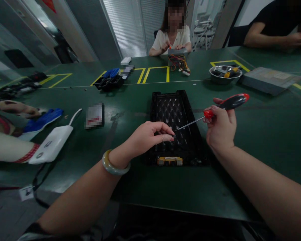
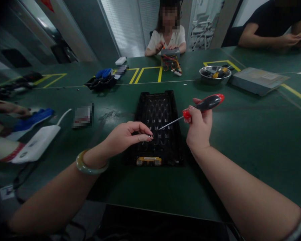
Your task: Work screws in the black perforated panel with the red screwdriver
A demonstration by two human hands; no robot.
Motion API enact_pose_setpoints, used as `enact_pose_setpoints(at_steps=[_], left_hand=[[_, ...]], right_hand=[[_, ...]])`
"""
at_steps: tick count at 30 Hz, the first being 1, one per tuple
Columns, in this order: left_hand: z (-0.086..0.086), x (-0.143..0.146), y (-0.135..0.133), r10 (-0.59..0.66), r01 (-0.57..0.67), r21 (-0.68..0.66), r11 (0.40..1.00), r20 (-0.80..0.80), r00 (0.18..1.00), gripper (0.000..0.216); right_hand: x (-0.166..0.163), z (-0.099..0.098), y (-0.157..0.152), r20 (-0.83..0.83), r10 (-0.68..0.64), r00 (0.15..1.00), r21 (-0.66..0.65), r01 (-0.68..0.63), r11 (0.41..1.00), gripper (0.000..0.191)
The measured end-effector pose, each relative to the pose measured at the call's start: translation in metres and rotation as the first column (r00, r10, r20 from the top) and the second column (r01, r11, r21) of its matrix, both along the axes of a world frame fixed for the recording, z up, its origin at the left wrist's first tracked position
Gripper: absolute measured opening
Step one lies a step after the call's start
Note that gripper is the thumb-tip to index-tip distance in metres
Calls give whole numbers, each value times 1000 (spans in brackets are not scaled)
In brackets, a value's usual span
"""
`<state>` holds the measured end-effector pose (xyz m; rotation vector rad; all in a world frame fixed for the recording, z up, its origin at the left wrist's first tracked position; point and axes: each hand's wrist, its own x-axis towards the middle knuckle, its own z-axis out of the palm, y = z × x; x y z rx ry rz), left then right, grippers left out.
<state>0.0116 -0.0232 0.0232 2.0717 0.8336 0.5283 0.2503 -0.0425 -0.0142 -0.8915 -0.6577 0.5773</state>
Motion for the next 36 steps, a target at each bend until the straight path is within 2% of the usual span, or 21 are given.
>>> enact_pose_setpoints(at_steps=[4,11,13,18,23,36], left_hand=[[4,3,-4,-59,70,158,985,-74,995,15],[4,11,-18,-137,195,190,962,-284,949,9],[3,12,-19,-97,181,244,953,-318,943,7],[1,9,-13,87,54,379,924,-345,935,10],[0,6,-12,80,79,396,915,-370,926,13],[-3,8,-13,56,83,374,924,-347,936,21]], right_hand=[[1,-5,1,56,26,998,-2,-26,1000,37],[-2,-10,2,89,74,993,7,-75,997,38],[-2,-10,2,95,78,992,9,-79,997,37],[-3,-7,-1,122,59,991,-10,-58,998,32],[-3,-4,-3,129,40,991,-15,-38,999,29],[-9,-3,-13,284,149,947,-55,-139,989,30]])
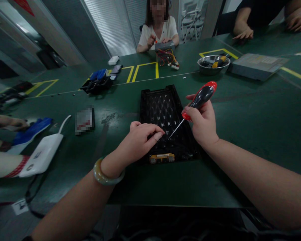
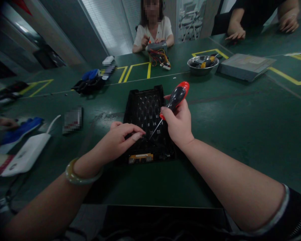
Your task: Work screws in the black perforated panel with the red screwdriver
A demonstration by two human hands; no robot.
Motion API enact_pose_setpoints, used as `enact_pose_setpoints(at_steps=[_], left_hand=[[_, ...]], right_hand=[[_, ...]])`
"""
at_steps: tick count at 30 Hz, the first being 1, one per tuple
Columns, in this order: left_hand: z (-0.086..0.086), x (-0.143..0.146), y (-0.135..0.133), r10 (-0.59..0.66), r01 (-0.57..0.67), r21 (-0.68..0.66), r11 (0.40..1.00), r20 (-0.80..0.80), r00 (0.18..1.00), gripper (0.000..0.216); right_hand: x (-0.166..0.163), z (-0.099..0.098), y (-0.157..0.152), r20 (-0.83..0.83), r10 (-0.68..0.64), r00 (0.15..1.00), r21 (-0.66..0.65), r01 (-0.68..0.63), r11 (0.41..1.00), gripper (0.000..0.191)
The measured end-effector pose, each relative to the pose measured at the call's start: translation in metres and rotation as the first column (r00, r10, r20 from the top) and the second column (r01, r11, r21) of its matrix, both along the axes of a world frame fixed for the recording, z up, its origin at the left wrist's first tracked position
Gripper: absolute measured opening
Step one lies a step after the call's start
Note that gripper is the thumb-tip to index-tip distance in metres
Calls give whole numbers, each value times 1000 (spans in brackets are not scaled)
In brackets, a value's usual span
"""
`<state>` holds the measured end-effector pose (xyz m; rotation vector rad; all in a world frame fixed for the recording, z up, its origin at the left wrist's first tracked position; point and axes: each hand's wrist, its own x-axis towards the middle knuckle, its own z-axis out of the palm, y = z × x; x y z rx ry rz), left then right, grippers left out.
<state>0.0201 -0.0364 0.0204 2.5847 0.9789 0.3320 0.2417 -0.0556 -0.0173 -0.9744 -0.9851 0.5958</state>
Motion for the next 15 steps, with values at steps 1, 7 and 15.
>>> enact_pose_setpoints(at_steps=[1,7,15], left_hand=[[0,0,-1,1,-1,5,1000,1,1000,22],[4,1,-3,-4,5,30,1000,-29,1000,18],[5,-1,-5,-75,77,66,995,-38,996,17]], right_hand=[[0,0,0,16,-1,1000,3,1,1000,30],[0,1,-1,27,7,1000,20,-8,1000,32],[2,1,6,-156,-5,988,20,8,1000,26]])
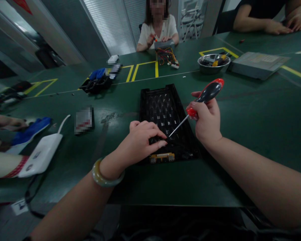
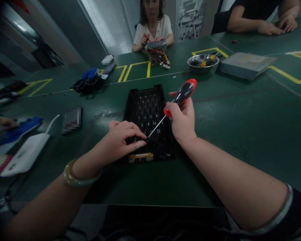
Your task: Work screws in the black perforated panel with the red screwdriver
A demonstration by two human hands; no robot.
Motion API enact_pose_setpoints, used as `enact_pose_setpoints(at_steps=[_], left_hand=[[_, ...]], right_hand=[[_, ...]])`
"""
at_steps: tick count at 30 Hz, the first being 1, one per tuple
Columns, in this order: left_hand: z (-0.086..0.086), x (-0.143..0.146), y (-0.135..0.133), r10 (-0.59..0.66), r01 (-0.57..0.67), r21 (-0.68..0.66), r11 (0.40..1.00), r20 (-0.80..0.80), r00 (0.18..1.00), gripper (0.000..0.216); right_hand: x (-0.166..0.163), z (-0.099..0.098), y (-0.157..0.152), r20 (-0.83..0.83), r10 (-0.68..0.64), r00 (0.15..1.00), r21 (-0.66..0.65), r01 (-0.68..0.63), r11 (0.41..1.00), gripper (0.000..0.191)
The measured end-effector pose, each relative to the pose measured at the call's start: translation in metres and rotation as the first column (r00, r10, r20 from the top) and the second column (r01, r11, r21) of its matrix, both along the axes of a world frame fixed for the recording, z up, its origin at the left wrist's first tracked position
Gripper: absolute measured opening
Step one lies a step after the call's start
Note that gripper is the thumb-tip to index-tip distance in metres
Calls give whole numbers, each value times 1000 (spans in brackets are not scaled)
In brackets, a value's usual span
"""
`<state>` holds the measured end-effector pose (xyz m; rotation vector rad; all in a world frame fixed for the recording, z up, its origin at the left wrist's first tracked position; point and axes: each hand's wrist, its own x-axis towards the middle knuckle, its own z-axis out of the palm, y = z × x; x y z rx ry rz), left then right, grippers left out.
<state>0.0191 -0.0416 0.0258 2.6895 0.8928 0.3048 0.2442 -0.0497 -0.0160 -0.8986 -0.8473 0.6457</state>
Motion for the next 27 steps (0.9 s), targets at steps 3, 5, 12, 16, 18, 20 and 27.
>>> enact_pose_setpoints(at_steps=[3,5,12,16,18,20,27], left_hand=[[0,1,-1,-12,12,-16,1000,3,1000,20],[0,2,-1,-14,14,-40,999,1,1000,20],[-2,2,0,-41,43,-135,990,15,999,13],[-3,1,1,-72,72,-151,986,9,997,9],[-3,1,1,-81,80,-150,985,4,997,9],[-3,1,1,-87,87,-151,985,6,996,9],[-3,1,1,-93,95,-147,985,19,995,9]], right_hand=[[2,-1,2,-44,5,999,-12,-5,1000,25],[2,-1,3,-58,3,998,-22,-5,1000,26],[-1,3,1,-71,24,997,-21,-26,999,26],[-2,4,-3,-70,87,994,-49,-91,995,24],[-4,5,-5,-68,110,992,-67,-115,991,23],[-5,5,-6,-69,122,990,-77,-128,989,24],[-6,5,-7,-65,129,989,-117,-136,984,26]])
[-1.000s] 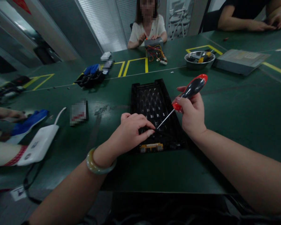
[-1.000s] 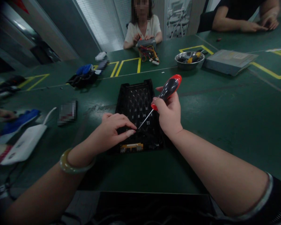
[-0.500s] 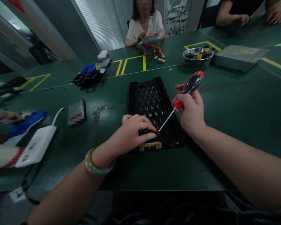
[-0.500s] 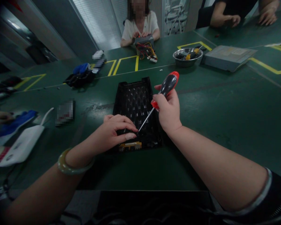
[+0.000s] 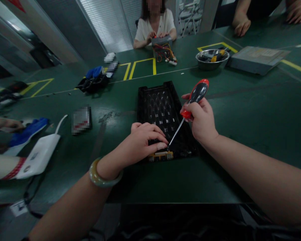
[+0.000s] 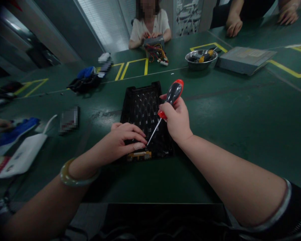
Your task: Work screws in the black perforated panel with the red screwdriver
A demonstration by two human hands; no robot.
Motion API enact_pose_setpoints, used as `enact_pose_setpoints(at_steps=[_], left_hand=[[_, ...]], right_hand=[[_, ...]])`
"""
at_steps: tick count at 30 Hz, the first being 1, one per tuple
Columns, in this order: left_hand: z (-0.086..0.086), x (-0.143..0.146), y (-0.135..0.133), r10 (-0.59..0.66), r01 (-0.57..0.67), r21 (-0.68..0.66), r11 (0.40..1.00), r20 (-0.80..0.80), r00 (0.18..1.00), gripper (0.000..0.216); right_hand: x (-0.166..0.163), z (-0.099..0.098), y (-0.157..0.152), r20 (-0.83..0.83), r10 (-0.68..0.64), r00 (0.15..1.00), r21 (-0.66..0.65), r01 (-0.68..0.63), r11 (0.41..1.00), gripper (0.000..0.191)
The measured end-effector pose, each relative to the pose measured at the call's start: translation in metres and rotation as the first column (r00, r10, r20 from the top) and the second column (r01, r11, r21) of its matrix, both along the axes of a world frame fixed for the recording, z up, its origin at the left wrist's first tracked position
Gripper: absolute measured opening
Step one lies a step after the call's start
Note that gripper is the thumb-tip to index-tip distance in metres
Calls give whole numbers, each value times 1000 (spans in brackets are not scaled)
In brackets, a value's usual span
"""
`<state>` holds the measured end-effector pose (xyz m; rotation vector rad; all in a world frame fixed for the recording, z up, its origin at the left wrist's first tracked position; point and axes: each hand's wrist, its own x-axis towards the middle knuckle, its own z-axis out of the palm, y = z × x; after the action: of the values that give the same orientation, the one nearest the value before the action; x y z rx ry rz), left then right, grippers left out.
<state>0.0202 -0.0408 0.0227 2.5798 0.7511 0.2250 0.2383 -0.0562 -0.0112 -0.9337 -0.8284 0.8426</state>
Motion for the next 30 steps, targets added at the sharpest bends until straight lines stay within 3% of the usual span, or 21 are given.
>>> enact_pose_setpoints(at_steps=[22,30], left_hand=[[1,-2,-1,-48,47,11,999,33,998,7],[1,-1,-4,-69,68,19,997,15,998,8]], right_hand=[[3,-2,3,10,-36,999,-22,36,999,25],[2,4,-6,196,-71,978,192,33,981,24]])
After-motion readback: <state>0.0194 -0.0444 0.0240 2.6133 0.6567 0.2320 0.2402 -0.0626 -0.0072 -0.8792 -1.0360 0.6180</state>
